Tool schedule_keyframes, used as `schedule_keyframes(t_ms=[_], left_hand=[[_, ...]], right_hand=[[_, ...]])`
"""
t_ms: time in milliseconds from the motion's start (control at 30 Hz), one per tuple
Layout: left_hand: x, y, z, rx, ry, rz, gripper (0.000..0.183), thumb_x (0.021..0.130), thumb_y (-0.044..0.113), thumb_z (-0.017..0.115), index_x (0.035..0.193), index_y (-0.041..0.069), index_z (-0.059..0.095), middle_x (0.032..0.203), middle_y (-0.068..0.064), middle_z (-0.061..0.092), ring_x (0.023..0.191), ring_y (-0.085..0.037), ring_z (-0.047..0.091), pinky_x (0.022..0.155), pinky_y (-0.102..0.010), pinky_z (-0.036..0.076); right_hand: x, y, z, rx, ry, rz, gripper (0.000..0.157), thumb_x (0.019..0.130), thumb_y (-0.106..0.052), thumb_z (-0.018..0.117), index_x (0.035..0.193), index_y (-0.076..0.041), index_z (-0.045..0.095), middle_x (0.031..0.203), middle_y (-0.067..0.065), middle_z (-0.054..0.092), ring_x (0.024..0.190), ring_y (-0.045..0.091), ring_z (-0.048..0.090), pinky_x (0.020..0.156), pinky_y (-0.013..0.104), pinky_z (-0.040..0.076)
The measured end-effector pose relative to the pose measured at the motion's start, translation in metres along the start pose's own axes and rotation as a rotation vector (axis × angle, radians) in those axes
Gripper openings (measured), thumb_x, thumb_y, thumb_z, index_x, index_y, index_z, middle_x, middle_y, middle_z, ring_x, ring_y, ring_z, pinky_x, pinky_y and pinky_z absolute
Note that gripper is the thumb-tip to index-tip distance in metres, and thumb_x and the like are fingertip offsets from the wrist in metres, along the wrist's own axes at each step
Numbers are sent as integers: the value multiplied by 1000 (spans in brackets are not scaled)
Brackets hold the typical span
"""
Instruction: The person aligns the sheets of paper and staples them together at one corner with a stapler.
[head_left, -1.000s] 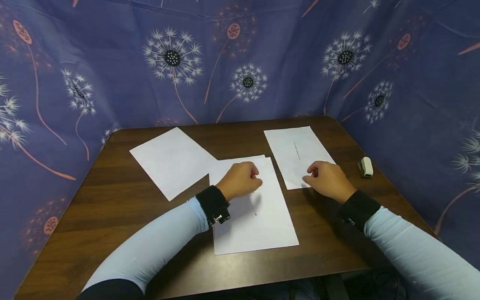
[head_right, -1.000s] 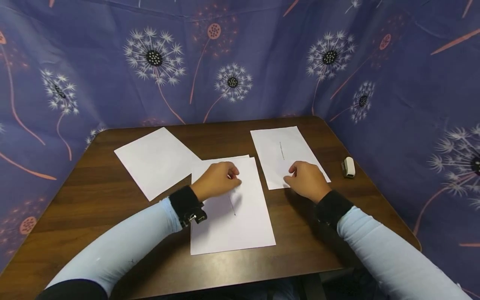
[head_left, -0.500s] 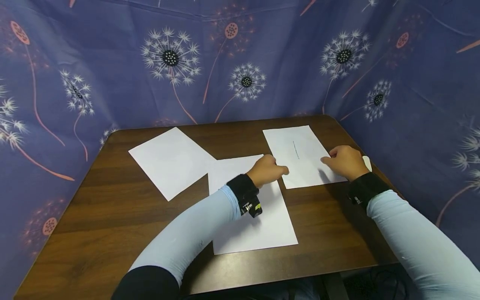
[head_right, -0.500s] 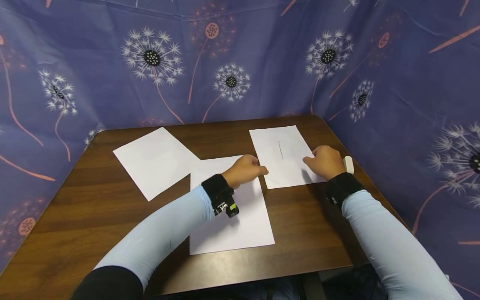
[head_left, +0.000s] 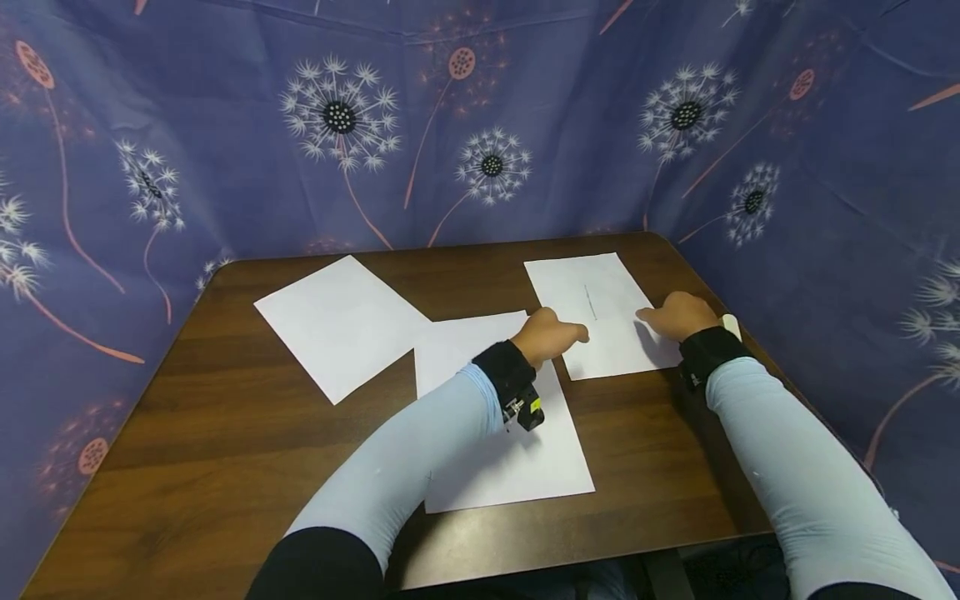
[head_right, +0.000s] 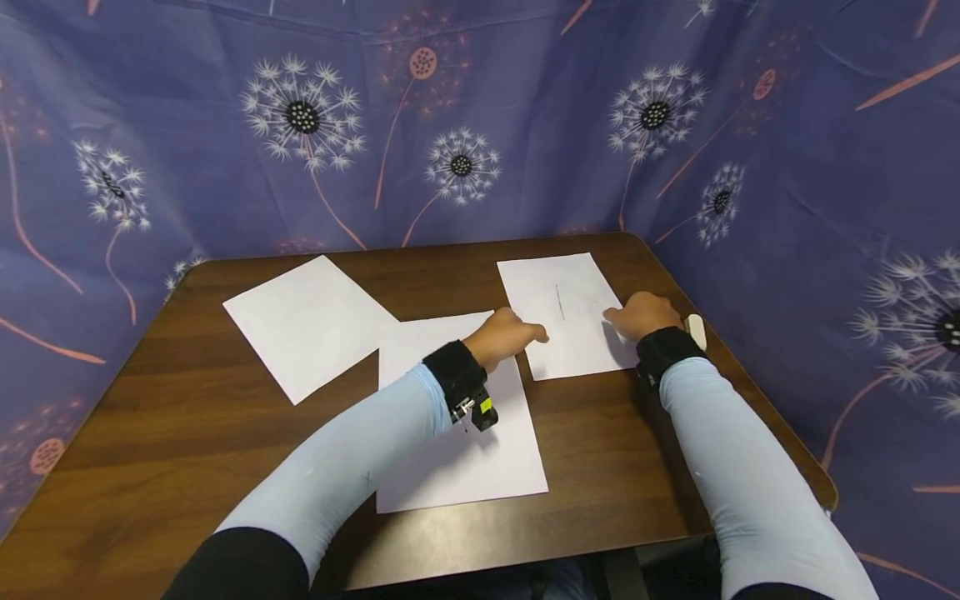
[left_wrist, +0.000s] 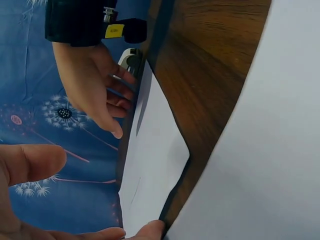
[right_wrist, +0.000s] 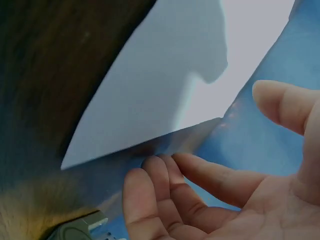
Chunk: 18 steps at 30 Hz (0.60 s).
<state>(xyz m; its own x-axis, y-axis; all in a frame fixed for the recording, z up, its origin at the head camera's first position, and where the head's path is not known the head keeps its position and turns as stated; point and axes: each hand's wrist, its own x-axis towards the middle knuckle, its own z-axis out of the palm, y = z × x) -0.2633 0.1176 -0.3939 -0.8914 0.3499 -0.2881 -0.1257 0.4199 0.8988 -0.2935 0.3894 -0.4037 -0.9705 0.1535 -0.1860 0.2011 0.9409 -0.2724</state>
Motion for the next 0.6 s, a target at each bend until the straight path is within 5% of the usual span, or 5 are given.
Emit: schedule_keyframes(t_ms=[600], left_hand=[[9, 3, 6, -44, 45, -12, 79, 90, 30, 69, 153, -5, 37, 157, -19, 43, 143, -37, 45, 112, -51, 44]], right_hand=[[12, -1, 7, 67, 2, 102, 73, 97, -47, 46, 134, 16, 53, 132, 38, 56, 111, 51, 56, 92, 61, 50]])
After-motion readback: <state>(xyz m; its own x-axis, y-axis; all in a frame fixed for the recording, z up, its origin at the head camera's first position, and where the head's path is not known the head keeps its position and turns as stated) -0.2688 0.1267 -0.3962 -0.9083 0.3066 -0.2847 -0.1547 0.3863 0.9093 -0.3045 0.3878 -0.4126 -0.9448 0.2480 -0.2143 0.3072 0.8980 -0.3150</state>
